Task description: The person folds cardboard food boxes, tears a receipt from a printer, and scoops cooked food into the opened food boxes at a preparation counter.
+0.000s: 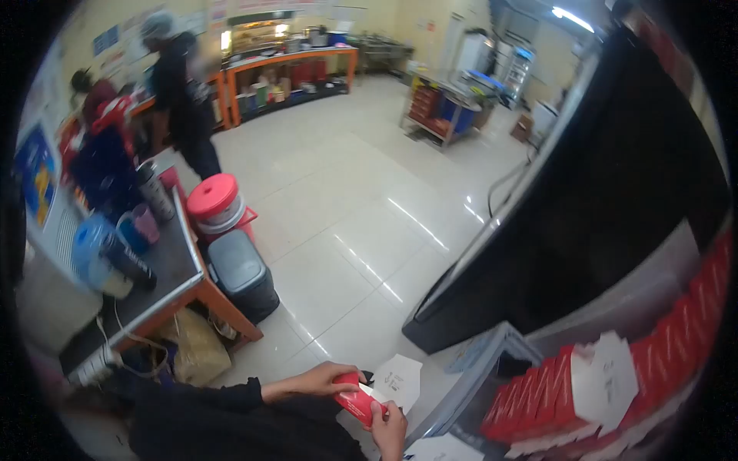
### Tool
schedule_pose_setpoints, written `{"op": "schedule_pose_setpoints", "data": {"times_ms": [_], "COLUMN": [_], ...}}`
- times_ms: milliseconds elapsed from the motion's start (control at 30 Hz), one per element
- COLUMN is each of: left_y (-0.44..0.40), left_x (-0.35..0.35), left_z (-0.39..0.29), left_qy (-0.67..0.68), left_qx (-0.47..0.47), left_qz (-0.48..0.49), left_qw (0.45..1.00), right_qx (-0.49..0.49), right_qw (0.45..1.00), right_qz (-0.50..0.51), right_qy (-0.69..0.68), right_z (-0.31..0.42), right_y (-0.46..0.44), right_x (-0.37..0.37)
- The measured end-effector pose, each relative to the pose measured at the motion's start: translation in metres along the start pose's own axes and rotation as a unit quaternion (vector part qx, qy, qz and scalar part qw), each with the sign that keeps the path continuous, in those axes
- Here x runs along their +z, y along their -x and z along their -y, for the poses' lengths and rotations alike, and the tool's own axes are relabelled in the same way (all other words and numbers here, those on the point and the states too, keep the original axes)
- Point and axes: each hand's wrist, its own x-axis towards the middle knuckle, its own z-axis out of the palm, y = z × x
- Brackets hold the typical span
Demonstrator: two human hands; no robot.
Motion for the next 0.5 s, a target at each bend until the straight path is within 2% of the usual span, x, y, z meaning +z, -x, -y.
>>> {"op": "schedule_pose_setpoints", "data": {"times_ms": [67, 100, 167, 200, 233, 300, 333, 400, 433, 467, 500], "left_y": [-0.005, -0.009, -0.021, -0.03, -0.038, -0.056, -0.063, -0.079, -0.083, -0.086, -0.086], "left_x": [-0.005, -0.005, -0.003, -0.001, 0.001, 0.017, 0.027, 0.041, 0.047, 0.054, 0.061], "left_z": [-0.007, -0.014, -0.026, -0.03, -0.035, -0.054, -0.065, -0.095, -0.132, -0.16, -0.18], "left_qy": [-0.084, -0.118, -0.113, -0.097, -0.083, -0.165, -0.205, -0.192, -0.168, -0.128, -0.121], "left_qx": [0.054, 0.088, 0.087, 0.101, 0.115, 0.161, 0.183, 0.244, 0.234, 0.329, 0.386], "left_qz": [0.036, 0.05, 0.127, 0.153, 0.177, 0.236, 0.268, 0.298, 0.332, 0.307, 0.315], "left_qw": [0.994, 0.988, 0.982, 0.978, 0.974, 0.944, 0.923, 0.903, 0.898, 0.884, 0.859], "right_qx": [0.001, -0.039, -0.126, -0.084, -0.098, -0.122, -0.123, -0.108, -0.15, -0.16, -0.135], "right_qw": [0.999, 0.998, 0.98, 0.987, 0.982, 0.968, 0.96, 0.937, 0.914, 0.89, 0.882], "right_qz": [-0.016, -0.046, -0.095, -0.115, -0.136, -0.181, -0.223, -0.315, -0.37, -0.42, -0.452], "right_qy": [-0.029, 0.013, 0.119, 0.068, 0.087, 0.12, 0.117, 0.102, 0.073, 0.083, 0.002], "right_z": [-0.002, 0.004, 0.016, 0.018, 0.024, 0.051, 0.058, 0.065, 0.057, 0.061, 0.081], "right_y": [0.006, 0.009, 0.01, 0.013, 0.019, 0.039, 0.046, 0.064, 0.066, 0.074, 0.085], "right_x": [0.005, 0.004, -0.005, -0.008, -0.016, -0.033, -0.04, -0.054, -0.062, -0.069, -0.068]}}
